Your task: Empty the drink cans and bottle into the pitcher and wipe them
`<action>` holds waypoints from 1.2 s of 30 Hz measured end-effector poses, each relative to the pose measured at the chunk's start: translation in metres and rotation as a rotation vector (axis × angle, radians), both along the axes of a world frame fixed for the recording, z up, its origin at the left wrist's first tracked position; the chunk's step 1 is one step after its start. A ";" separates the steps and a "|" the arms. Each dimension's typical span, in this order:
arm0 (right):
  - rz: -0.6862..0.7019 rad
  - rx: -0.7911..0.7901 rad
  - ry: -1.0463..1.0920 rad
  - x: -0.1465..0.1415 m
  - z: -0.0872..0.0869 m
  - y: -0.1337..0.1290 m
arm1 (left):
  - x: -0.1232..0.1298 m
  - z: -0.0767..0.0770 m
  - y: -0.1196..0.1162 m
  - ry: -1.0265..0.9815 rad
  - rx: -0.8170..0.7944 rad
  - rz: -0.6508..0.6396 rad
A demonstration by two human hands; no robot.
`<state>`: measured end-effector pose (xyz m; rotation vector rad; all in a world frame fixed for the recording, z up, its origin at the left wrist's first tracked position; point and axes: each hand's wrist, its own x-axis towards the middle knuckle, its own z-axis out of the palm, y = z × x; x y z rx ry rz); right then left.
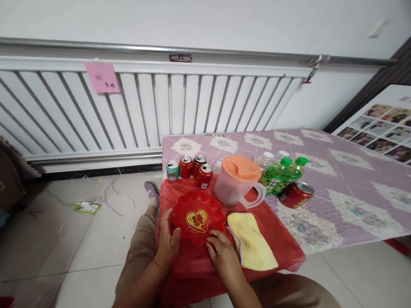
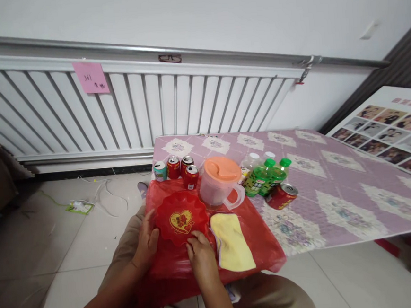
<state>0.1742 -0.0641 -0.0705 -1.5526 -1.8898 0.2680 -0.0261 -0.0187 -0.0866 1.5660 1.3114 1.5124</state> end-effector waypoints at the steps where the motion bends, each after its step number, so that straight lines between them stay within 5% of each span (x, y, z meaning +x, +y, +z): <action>1: 0.002 -0.006 -0.002 0.000 0.000 0.000 | 0.000 0.000 0.000 0.007 0.001 -0.001; 11: -0.027 0.070 -0.007 0.003 0.015 -0.012 | -0.002 0.005 -0.003 0.097 -0.071 -0.014; 20: -0.190 0.134 -0.141 0.056 0.033 -0.023 | -0.002 0.007 -0.004 0.120 -0.109 -0.031; 24: -0.314 0.043 -0.308 0.069 0.031 -0.030 | -0.002 0.008 -0.005 0.139 -0.113 -0.035; 30: -0.255 -0.071 -0.334 0.073 0.021 -0.037 | -0.002 0.009 -0.006 0.161 -0.124 -0.045; 36: -0.176 -0.008 -0.293 0.088 0.009 -0.035 | -0.002 0.012 -0.008 0.176 -0.149 -0.029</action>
